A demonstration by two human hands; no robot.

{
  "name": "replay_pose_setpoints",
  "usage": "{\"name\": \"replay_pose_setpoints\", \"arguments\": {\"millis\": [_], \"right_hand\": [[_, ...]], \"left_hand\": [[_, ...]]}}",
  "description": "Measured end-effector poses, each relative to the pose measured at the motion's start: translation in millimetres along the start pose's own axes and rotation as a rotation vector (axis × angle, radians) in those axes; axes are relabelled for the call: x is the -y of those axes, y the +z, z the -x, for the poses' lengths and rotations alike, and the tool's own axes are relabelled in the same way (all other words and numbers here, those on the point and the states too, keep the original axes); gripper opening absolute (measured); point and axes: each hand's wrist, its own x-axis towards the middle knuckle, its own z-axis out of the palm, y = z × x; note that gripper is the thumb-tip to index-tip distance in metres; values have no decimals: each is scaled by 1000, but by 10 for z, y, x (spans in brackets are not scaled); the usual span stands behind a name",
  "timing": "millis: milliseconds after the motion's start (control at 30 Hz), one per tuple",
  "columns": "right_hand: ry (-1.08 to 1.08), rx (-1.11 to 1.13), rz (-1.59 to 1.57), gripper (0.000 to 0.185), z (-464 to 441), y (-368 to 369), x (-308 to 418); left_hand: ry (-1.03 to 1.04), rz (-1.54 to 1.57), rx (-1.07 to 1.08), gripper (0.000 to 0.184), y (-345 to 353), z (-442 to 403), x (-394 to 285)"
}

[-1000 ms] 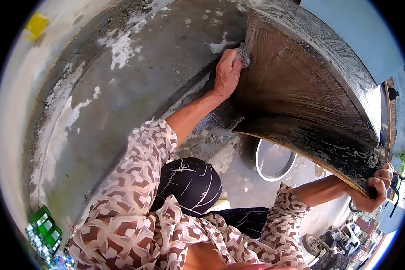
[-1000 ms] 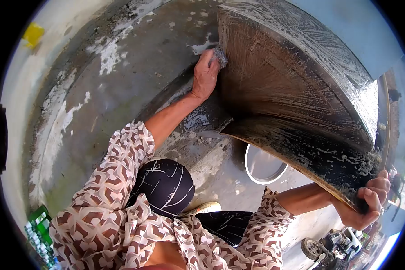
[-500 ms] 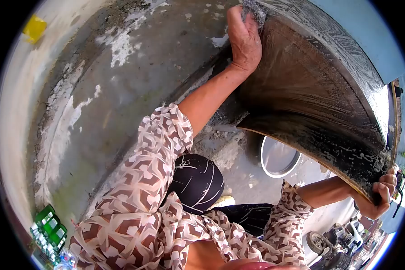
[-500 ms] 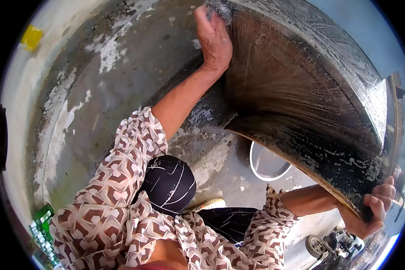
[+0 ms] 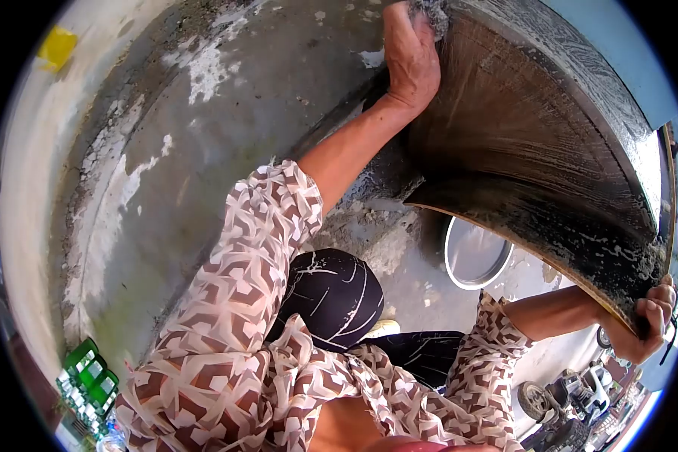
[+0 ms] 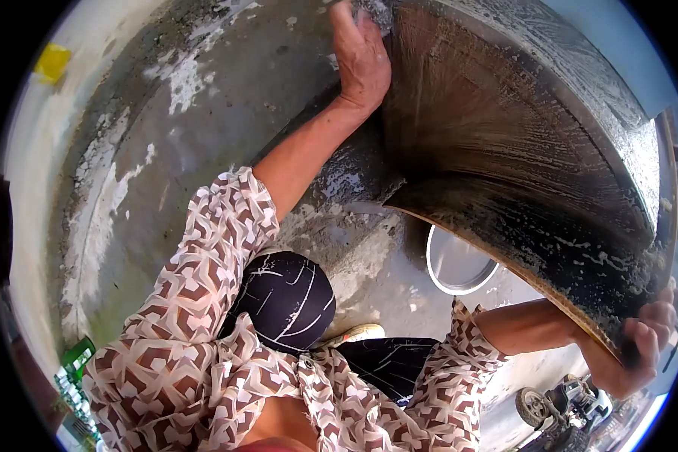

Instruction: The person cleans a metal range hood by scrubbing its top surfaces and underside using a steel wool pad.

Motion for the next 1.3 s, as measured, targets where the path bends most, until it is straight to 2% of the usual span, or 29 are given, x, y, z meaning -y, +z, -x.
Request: {"name": "replay_pose_setpoints", "arguments": {"millis": [33,133,167,267,367,400,467,533,567,600,667,767,800,833,867,900,1000,1033,1067,1133,1167,1200,1267,1300], "right_hand": [[-3,17,13,76,-35,7,27],[105,22,-13,49,-76,-16,74],[194,40,39,31,-78,-195,63],[206,-444,-20,37,362,-518,-360],[92,-329,106,37,436,-630,-387],[54,-301,168,36,458,-658,-390],[112,75,253,35,162,-680,-135],[169,358,268,22,-53,-743,51],[198,454,243,33,-129,-788,142],[235,559,207,56,-184,-822,223],[259,513,146,66,-148,-819,249],[182,47,65,28,239,-791,-163],[145,-124,48,24,384,-770,-313],[111,-287,26,29,487,-749,-435],[89,-370,63,28,557,-658,-476],[84,-378,90,27,493,-560,-452],[91,-377,140,25,420,-377,-359],[95,-370,144,25,404,-374,-334],[103,-359,145,26,397,-344,-328],[101,-324,145,27,364,-393,-278],[111,-274,146,28,336,-415,-243],[121,-195,139,29,293,-419,-201],[163,76,146,32,103,-515,-42],[211,251,154,34,-32,-618,37]], "left_hand": [[-170,-37,129,17,-54,334,88],[-454,127,303,10,-239,1261,491],[-488,143,352,10,-320,1471,610],[-527,213,428,9,-496,1229,416],[-145,-28,257,3,-272,464,135],[-95,182,162,1,-129,101,24],[-188,65,235,2,-120,71,30],[-109,-16,140,7,-78,476,164],[-22,-80,102,10,-104,843,286],[-120,-77,214,11,-209,1135,364],[-309,-67,439,14,-411,1563,478],[-357,-152,690,18,-616,1854,565],[-381,-126,756,18,-670,1918,644],[-414,-102,824,17,-763,2039,710],[-448,-76,895,16,-823,2134,751],[-455,-32,807,9,-831,2166,777],[-512,22,745,6,-791,1776,619],[-368,-50,685,5,-762,1486,508],[-437,-5,624,6,-750,1208,338],[-273,-46,435,10,-613,561,106],[302,-294,364,14,-546,200,120],[-88,133,314,28,-484,-154,-136],[135,-63,138,20,-323,-428,-362],[181,-66,124,24,-270,-337,-310]]}}
